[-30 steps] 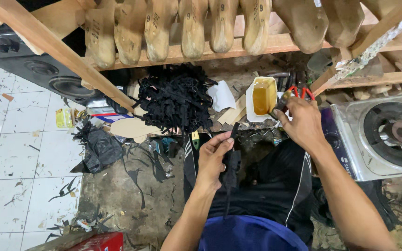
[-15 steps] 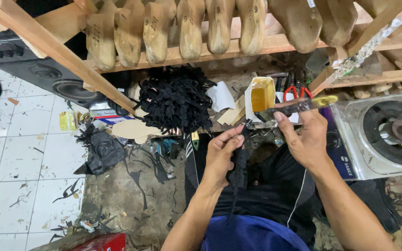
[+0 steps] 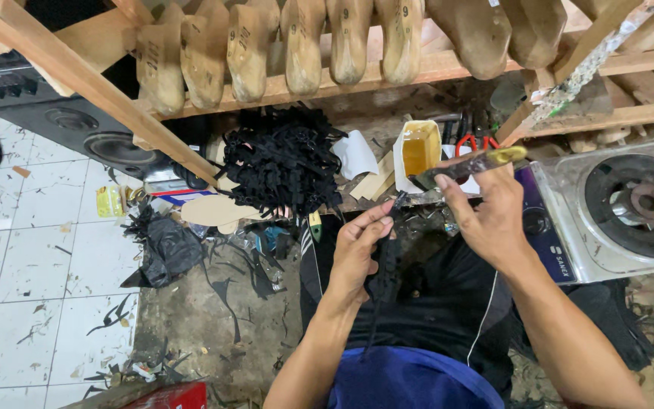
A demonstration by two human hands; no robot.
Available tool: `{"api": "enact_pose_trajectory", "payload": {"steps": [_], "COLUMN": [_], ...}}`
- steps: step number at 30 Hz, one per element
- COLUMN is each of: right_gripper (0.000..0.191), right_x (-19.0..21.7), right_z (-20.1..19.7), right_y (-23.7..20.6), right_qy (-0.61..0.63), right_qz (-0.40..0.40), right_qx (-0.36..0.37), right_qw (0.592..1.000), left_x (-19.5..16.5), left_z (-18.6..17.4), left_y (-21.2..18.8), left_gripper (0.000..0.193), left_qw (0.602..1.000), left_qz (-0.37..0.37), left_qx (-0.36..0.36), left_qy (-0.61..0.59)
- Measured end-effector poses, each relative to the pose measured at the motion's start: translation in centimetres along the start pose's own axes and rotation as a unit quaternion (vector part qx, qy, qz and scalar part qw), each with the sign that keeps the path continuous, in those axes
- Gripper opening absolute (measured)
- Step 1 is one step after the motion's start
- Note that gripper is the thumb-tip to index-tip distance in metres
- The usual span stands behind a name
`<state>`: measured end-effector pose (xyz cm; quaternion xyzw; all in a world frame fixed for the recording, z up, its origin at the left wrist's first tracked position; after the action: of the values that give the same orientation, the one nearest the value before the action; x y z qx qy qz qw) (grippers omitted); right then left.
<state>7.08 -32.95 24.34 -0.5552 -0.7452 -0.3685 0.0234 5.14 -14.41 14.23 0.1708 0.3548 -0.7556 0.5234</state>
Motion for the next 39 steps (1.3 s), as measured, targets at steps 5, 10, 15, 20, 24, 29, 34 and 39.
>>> {"api": "enact_pose_trajectory", "payload": {"steps": [5,10,15,20,24,29,34,39], "right_gripper": [0.017,0.015,0.016,0.02,0.017,0.018,0.016,0.04], "right_x": [0.3,-0.2,0.5,1.8,1.0,0.1,-2.9,-1.4], "right_z": [-0.1,-0.1,-0.4,-0.3,-0.4,0.0,1.1,3.4], "right_y": [-0.1,0.0,-0.1,-0.8,-0.5,-1.0,-0.8,-3.7], "right_qy": [-0.027,0.058,-0.012,0.069,0.001,0.043,0.169,0.355], "right_qz": [-0.068,-0.028,-0.033,-0.105,-0.045,-0.096,0.117,0.213], "right_qx": [-0.007,-0.005,-0.043,0.004,-0.047,-0.024,-0.062,0.026], "right_qw": [0.997,0.998,0.998,0.992,0.998,0.994,0.977,0.91], "left_x": [0.0,-0.2,0.4,1.2,1.1,0.7,-0.2,-0.8], "left_z": [0.7,0.7,0.4,-0.2,-0.2,-0.1,0.4,1.5], "left_y": [-0.6,-0.7,-0.2,0.3,0.1,-0.1,-0.2,0.3], "left_gripper": [0.039,0.041,0.042,0.039,0.042,0.043,0.048,0.053], "left_qw": [1.0,0.999,0.998,1.0,0.998,0.996,0.992,0.952], "left_qz": [0.003,-0.008,0.006,0.02,0.006,-0.012,0.083,0.284], "left_qx": [0.022,0.002,0.053,0.006,0.051,0.062,0.065,0.047], "left_qy": [0.008,0.035,-0.03,-0.003,-0.041,-0.062,-0.065,-0.1]}}
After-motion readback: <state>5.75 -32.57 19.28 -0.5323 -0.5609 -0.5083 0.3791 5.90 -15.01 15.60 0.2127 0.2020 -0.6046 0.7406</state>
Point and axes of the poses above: each hand's wrist, its own y-axis towards the middle knuckle, its own z-axis out of the palm, x = y × z, the point moved 3 cm from there along y, towards the middle knuckle, and after that the axes turned 12 degrees about -y, right-handed, at the moved point
